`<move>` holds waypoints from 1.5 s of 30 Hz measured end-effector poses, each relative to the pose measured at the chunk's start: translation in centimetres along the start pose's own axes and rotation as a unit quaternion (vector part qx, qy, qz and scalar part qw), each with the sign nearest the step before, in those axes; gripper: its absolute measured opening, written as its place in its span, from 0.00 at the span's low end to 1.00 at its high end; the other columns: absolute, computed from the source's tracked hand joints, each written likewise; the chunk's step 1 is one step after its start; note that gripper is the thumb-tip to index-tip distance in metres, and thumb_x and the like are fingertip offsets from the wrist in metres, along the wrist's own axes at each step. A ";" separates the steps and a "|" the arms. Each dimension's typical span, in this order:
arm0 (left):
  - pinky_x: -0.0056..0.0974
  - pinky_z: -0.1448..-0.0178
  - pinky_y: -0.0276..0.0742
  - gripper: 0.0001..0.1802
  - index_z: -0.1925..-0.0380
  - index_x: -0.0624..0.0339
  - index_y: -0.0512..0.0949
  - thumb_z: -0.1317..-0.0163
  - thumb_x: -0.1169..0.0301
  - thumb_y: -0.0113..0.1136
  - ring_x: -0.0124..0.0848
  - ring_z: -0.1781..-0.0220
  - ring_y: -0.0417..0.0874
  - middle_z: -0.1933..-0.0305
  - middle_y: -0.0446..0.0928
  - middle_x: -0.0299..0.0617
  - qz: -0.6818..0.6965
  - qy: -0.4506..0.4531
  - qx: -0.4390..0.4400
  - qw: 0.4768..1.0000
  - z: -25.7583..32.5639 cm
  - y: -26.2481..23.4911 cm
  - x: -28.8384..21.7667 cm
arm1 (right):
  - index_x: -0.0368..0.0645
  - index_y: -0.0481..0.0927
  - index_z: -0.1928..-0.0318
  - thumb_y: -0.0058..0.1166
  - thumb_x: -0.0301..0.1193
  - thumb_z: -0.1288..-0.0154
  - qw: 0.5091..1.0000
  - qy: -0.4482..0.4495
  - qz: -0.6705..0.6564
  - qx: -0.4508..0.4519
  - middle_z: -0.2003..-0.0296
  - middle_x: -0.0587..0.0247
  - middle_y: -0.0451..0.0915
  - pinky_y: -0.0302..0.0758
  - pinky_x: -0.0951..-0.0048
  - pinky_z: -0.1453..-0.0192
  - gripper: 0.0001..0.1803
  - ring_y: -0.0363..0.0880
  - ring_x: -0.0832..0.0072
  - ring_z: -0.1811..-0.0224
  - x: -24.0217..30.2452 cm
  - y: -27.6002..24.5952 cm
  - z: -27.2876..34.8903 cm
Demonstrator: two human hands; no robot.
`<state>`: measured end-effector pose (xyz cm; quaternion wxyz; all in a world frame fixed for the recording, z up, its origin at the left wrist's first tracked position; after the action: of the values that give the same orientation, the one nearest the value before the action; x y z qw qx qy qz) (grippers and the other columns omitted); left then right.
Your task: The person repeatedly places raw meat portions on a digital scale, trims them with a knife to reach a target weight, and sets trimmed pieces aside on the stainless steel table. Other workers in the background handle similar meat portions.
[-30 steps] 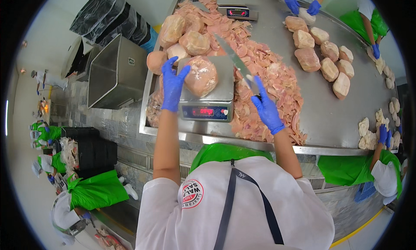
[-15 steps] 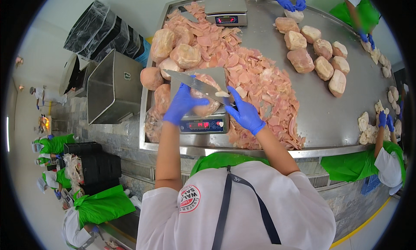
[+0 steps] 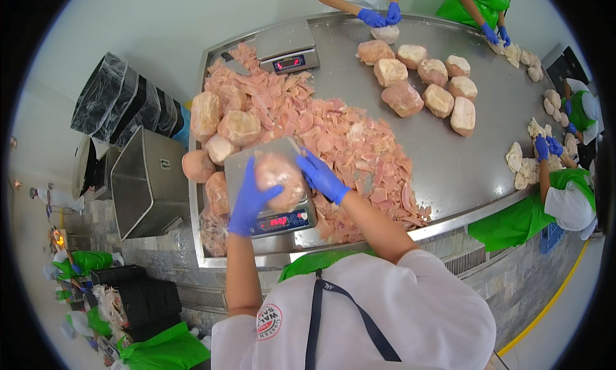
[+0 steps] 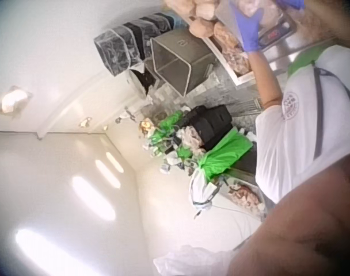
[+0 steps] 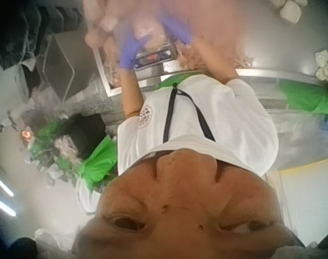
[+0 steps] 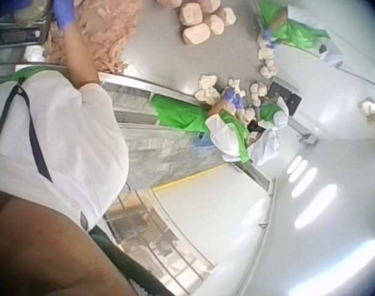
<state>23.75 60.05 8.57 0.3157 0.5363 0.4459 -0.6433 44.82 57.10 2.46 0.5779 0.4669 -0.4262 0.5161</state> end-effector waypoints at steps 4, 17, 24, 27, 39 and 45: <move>0.38 0.32 0.73 0.34 0.35 0.63 0.70 0.39 0.63 0.69 0.32 0.39 0.78 0.39 0.77 0.43 0.140 -0.091 0.049 0.985 3.5 2.2 0.2 | 0.52 0.66 0.27 0.45 0.54 0.23 0.990 0.052 -0.132 0.016 0.72 0.78 0.65 0.60 0.83 0.75 0.32 0.61 0.87 0.75 1.2 -0.2 3.5; 0.50 0.23 0.62 0.29 0.31 0.52 0.67 0.24 0.51 0.37 0.41 0.26 0.68 0.27 0.68 0.44 0.615 0.112 -0.118 0.772 11.9 -6.9 7.2 | 0.44 0.55 0.23 0.52 0.34 0.24 0.959 -0.042 0.227 -0.166 0.62 0.62 0.77 0.74 0.72 0.59 0.35 0.74 0.75 0.65 -4.1 -7.3 10.9; 0.56 0.31 0.70 0.33 0.33 0.52 0.69 0.32 0.47 0.53 0.45 0.33 0.74 0.32 0.72 0.45 0.645 0.117 -0.333 0.678 15.7 -23.3 8.5 | 0.46 0.48 0.20 0.56 0.26 0.31 0.942 0.013 0.222 -0.252 0.47 0.53 0.79 0.75 0.65 0.48 0.44 0.78 0.67 0.53 -6.4 -7.9 15.3; 0.54 0.32 0.71 0.32 0.34 0.52 0.70 0.32 0.48 0.53 0.44 0.35 0.75 0.33 0.73 0.45 0.629 0.158 -0.353 0.675 15.6 -28.9 9.8 | 0.47 0.47 0.20 0.56 0.27 0.31 0.906 0.010 0.302 -0.295 0.41 0.42 0.77 0.75 0.57 0.46 0.44 0.81 0.55 0.48 -8.5 -7.8 14.5; 0.57 0.29 0.67 0.30 0.35 0.48 0.72 0.32 0.46 0.55 0.43 0.29 0.70 0.30 0.71 0.44 0.588 0.144 -0.445 0.660 5.2 -60.4 23.3 | 0.55 0.42 0.19 0.53 0.34 0.28 0.680 0.128 0.607 -0.391 0.64 0.33 0.83 0.74 0.48 0.69 0.44 0.84 0.45 0.69 -9.0 -4.0 11.7; 0.56 0.29 0.65 0.40 0.33 0.55 0.71 0.36 0.41 0.61 0.45 0.28 0.69 0.29 0.68 0.55 0.270 -0.207 -0.437 0.833 -1.7 -73.1 40.0 | 0.48 0.42 0.20 0.53 0.29 0.31 0.533 0.250 0.705 -0.396 0.50 0.35 0.81 0.78 0.49 0.56 0.46 0.83 0.44 0.56 -11.0 0.4 11.2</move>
<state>-49.25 93.94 -13.14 0.7629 0.2962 0.4425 -0.3666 43.16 43.92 -6.00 0.2359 -0.4094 -0.6159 0.6304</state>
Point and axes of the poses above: each hand's wrist, its own z-axis away from the middle knuckle, its own y-axis out of the palm, x = y × z, the point moved 3 cm from there along -z, towards the middle knuckle
